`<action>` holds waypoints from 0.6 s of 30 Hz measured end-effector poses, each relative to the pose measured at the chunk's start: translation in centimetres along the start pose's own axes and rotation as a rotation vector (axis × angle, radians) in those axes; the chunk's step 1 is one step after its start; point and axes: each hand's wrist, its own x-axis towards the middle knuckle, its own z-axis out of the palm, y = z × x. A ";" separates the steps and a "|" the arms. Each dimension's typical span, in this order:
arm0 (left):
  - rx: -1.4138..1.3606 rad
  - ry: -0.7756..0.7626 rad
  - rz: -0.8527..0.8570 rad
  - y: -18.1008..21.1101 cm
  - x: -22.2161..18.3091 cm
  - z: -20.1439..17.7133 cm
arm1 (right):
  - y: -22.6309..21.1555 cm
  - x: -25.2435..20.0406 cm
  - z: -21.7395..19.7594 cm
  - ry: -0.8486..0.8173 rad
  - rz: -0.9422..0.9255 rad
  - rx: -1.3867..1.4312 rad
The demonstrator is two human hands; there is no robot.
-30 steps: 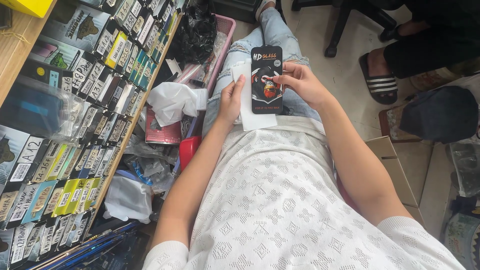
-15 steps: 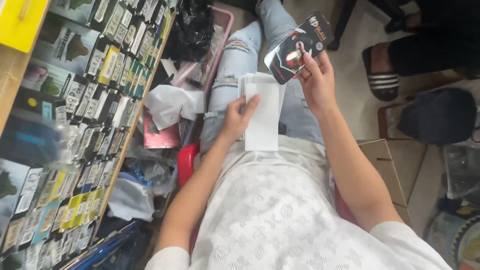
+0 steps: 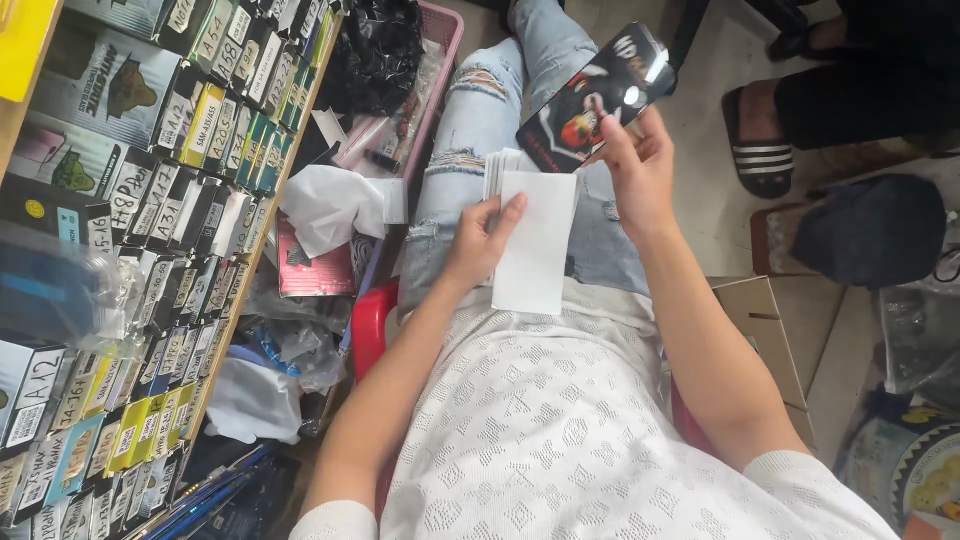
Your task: Unpacking screen protectors from their retail boxes and stacking the inner protective sleeves.
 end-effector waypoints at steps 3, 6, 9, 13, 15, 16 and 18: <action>-0.025 0.011 -0.096 0.1 0.1 -0.1 | -0.2 0.1 0.0 -0.074 0.012 -0.015; -0.020 0.008 -0.013 -0.2 -0.2 -0.2 | 0.1 -0.3 -0.1 -0.072 0.016 -0.042; -0.006 0.000 -0.055 0.3 -0.2 -0.1 | 0.2 0.0 -0.7 -0.001 -0.056 0.003; -0.026 0.008 -0.077 0.0 0.0 0.0 | -0.6 -0.4 -0.1 -0.067 -0.055 -0.092; -0.032 0.017 -0.076 -0.4 0.0 0.0 | -0.9 -0.7 0.1 -0.104 -0.051 -0.152; -0.027 0.019 -0.040 -0.7 0.0 0.0 | -0.9 -0.7 0.0 -0.124 -0.064 -0.161; -0.019 0.021 -0.001 -1.0 0.0 0.0 | -1.1 -0.9 0.0 -0.144 -0.081 -0.167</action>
